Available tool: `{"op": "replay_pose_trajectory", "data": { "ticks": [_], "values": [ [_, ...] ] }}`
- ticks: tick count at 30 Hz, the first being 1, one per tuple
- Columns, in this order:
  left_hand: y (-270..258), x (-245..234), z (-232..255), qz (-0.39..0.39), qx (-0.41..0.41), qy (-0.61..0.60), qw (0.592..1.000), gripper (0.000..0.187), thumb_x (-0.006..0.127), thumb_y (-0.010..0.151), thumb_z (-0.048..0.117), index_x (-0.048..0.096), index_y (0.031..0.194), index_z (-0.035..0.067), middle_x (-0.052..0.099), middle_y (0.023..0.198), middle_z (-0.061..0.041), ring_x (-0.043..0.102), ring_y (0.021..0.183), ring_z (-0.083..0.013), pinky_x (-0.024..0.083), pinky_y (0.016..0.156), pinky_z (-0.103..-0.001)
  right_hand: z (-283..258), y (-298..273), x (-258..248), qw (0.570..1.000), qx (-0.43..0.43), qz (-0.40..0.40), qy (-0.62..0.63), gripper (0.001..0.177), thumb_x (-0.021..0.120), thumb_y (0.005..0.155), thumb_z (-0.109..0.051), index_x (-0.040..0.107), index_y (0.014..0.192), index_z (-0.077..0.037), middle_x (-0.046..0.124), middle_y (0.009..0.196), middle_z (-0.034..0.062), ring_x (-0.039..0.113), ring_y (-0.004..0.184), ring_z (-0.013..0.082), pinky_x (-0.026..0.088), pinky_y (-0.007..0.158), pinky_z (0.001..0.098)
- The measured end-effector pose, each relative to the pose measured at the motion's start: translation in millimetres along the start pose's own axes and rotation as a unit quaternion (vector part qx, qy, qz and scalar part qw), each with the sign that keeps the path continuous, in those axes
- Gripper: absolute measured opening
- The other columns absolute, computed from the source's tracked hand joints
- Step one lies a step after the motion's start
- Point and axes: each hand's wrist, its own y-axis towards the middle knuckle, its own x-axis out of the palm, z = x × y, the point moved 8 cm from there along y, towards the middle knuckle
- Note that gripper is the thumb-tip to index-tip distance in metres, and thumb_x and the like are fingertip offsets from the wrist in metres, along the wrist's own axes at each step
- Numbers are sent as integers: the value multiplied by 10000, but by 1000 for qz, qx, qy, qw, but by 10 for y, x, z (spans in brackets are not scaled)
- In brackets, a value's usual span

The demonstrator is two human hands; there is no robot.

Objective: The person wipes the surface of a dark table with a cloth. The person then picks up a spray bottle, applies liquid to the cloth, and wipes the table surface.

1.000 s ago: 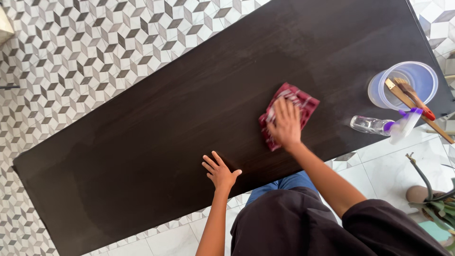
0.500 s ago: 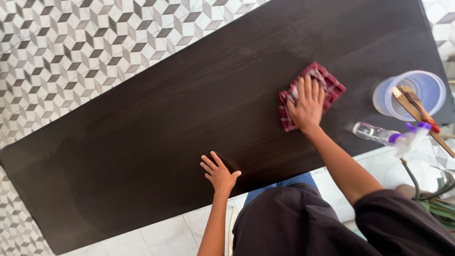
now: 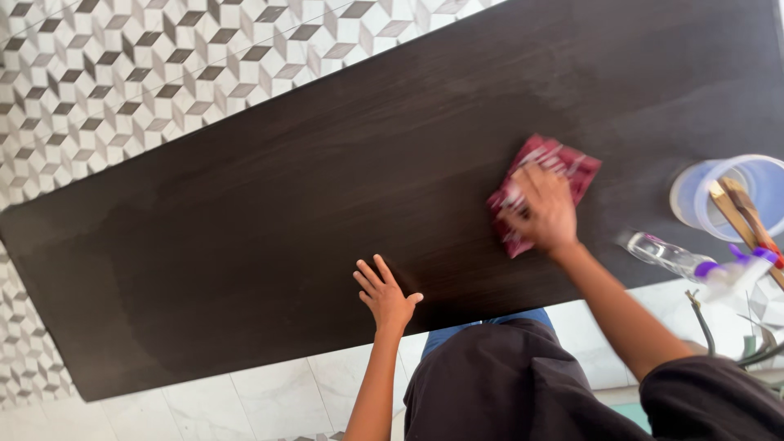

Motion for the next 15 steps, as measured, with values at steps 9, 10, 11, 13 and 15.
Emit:
{"op": "replay_pose_trajectory", "data": {
  "ticks": [9,10,11,13,15],
  "values": [
    [-27,-27,-11,17,7,-21,1000,1338,913,730,438,-17,1611,51,-123,1647,-328,-23,1536,-530,253,1170,-673,-289,1138,182,994,16,104,-30,723,781,913,-394,528,1500,-57,449,1577,229,397,1427,445,295,1159,608],
    [-35,-3,-15,13,6,-20,1000,1340,913,733,437,-23,1611,51,-128,1646,-329,-28,1535,-530,249,1169,-675,-447,1111,253,997,4,79,-12,738,777,886,-393,525,1491,-53,448,1571,231,402,1406,443,286,1167,607],
    [-42,11,-25,8,5,-19,1000,1341,913,736,435,-28,1611,52,-133,1645,-331,-34,1535,-529,245,1168,-677,-598,1003,311,998,-8,54,8,754,772,858,-392,523,1481,-49,448,1566,232,407,1384,441,278,1175,605],
    [-5,-13,-11,8,6,-14,1000,1348,913,736,440,-39,1608,51,-140,1641,-333,-40,1534,-527,243,1169,-676,-900,702,336,997,-64,44,14,761,771,853,-394,523,1489,-57,455,1544,225,416,1406,426,276,1211,571],
    [-2,3,-5,8,4,-9,1000,1360,911,729,454,-50,1602,50,-144,1636,-336,-42,1534,-523,245,1171,-672,-1026,300,370,995,-95,21,-23,768,778,841,-411,526,1490,-86,461,1541,214,431,1387,414,281,1180,531]
  ]
}}
